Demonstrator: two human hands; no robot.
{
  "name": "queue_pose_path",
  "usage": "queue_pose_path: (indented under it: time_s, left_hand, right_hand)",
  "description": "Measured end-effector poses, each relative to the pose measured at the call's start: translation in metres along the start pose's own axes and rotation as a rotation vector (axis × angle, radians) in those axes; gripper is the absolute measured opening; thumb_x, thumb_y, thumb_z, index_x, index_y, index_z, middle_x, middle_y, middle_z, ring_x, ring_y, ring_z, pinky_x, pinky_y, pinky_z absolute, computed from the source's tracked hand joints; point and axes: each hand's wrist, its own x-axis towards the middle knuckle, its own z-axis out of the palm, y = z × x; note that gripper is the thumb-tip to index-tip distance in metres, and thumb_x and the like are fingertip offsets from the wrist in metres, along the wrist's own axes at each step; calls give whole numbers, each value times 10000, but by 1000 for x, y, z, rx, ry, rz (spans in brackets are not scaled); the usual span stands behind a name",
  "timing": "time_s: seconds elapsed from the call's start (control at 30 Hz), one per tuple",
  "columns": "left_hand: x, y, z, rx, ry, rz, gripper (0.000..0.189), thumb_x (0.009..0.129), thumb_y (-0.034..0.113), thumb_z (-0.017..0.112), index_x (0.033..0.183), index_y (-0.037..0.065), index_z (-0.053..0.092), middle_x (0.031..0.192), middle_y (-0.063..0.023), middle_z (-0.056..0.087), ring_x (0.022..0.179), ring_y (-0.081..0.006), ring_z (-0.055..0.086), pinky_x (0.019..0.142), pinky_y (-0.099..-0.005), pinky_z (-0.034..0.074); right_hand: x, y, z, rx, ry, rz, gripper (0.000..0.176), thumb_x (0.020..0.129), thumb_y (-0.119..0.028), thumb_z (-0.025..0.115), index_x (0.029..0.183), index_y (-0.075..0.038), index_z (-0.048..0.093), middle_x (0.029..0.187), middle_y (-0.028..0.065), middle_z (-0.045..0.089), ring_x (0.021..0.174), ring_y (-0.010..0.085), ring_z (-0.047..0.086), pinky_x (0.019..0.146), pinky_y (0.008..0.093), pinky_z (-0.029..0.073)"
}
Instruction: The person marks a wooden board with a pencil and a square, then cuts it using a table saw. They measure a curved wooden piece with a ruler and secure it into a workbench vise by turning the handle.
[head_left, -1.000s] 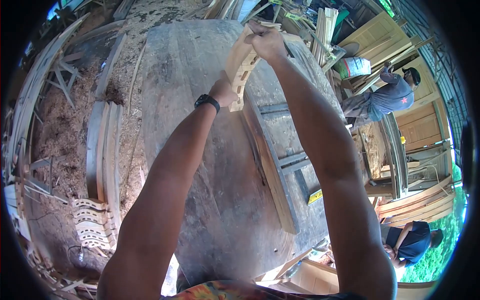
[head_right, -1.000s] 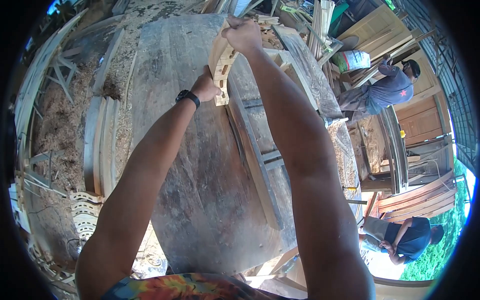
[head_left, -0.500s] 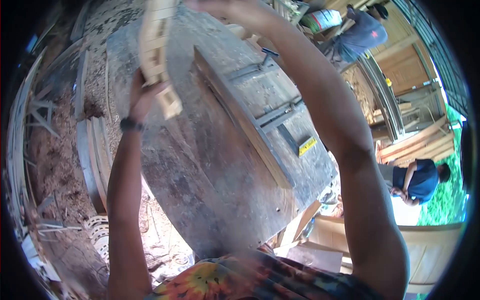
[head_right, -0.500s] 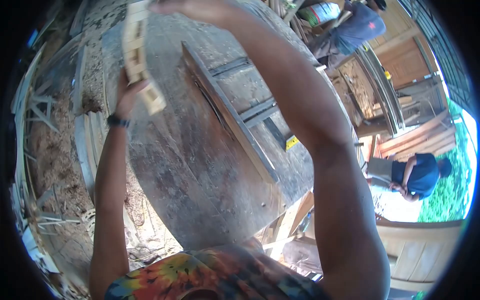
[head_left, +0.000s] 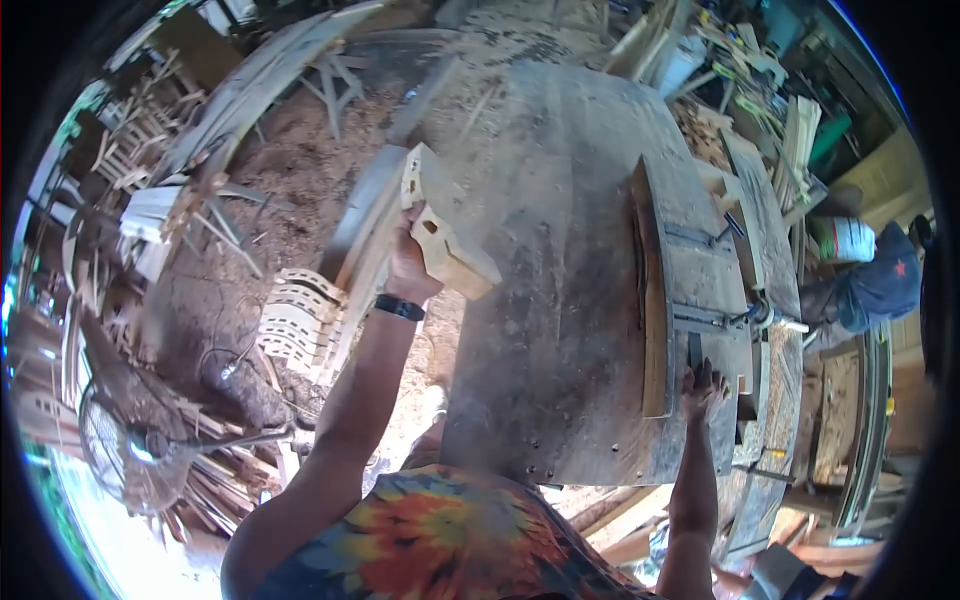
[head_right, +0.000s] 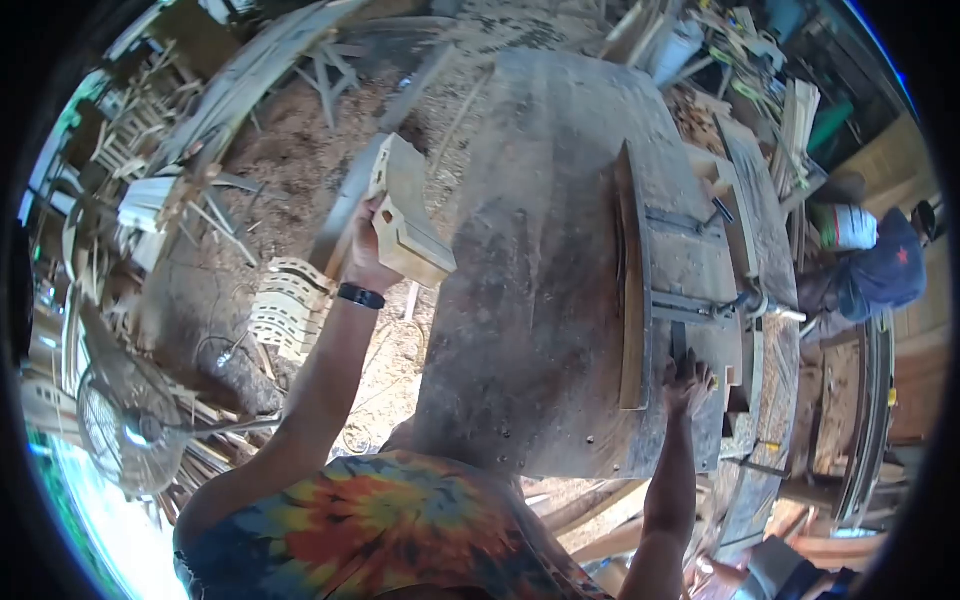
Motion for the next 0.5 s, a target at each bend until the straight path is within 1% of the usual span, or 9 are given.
queue_pose_path:
  time_s: [0.07,0.1,0.13,0.2,0.33,0.4,0.43,0.47,0.5]
  left_hand:
    - [-26,-2,8,-44,25,11,403,989,367,543,1291,109,612,1184,-66,701,1085,-274,667,982,-445,532]
    - [-36,-4,12,-70,62,34,448,932,355,608,1309,111,611,1197,-91,705,1071,-304,672,967,-478,542]
    - [-48,-3,15,-68,63,48,448,932,355,608,1309,111,611,1197,-91,705,1071,-304,672,967,-478,542]
    - [-68,0,18,-55,104,-11,466,937,406,573,1302,120,624,1193,-82,708,1097,-307,663,986,-494,527]
    - [-104,5,33,-60,109,2,495,943,468,522,1290,135,638,1227,-77,696,1132,-321,644,1009,-507,510]
    - [-131,8,54,-72,205,-11,530,936,510,496,1298,150,641,1271,-81,680,1170,-321,621,1030,-512,494]
    - [-138,10,54,-117,175,-29,581,926,545,519,1330,141,623,1279,-97,657,1142,-346,610,967,-533,531]
    - [-138,15,43,-106,166,-29,581,926,545,519,1330,141,623,1279,-97,657,1142,-346,610,967,-533,531]
    - [-133,19,22,-153,157,-40,612,928,572,516,1344,133,612,1269,-119,631,1117,-364,603,924,-525,561]
  right_hand:
    - [6,0,-5,-44,2,13,544,916,-494,621,1334,-147,650,1062,182,657,1068,392,585,945,582,410]
    - [7,0,-8,-52,-54,-12,566,924,-510,604,1354,-144,643,1074,187,660,1075,393,585,952,574,407]
    - [4,-1,-11,-62,-117,-38,588,932,-526,587,1374,-140,635,1087,193,662,1083,395,585,959,566,403]
    - [-3,-6,-22,-53,-129,-69,592,935,-525,588,1378,-137,641,1096,194,664,1078,392,587,964,560,403]
    - [-27,-11,-31,-31,-75,-125,592,938,-508,591,1367,-105,654,1073,198,670,1063,384,593,972,546,398]
    - [-44,-5,-29,-2,-60,-148,595,937,-506,589,1362,-94,646,1073,204,676,1067,393,594,972,549,396]
    - [-57,-1,-28,26,-49,-159,598,937,-503,587,1358,-82,639,1073,210,682,1070,401,595,971,551,394]
    - [-70,-1,-34,34,-41,-151,598,937,-503,587,1358,-82,639,1073,210,682,1070,401,595,971,551,394]
    - [-88,-3,-52,41,-56,-136,598,927,-491,605,1350,-70,641,1063,212,685,1061,403,598,965,549,400]
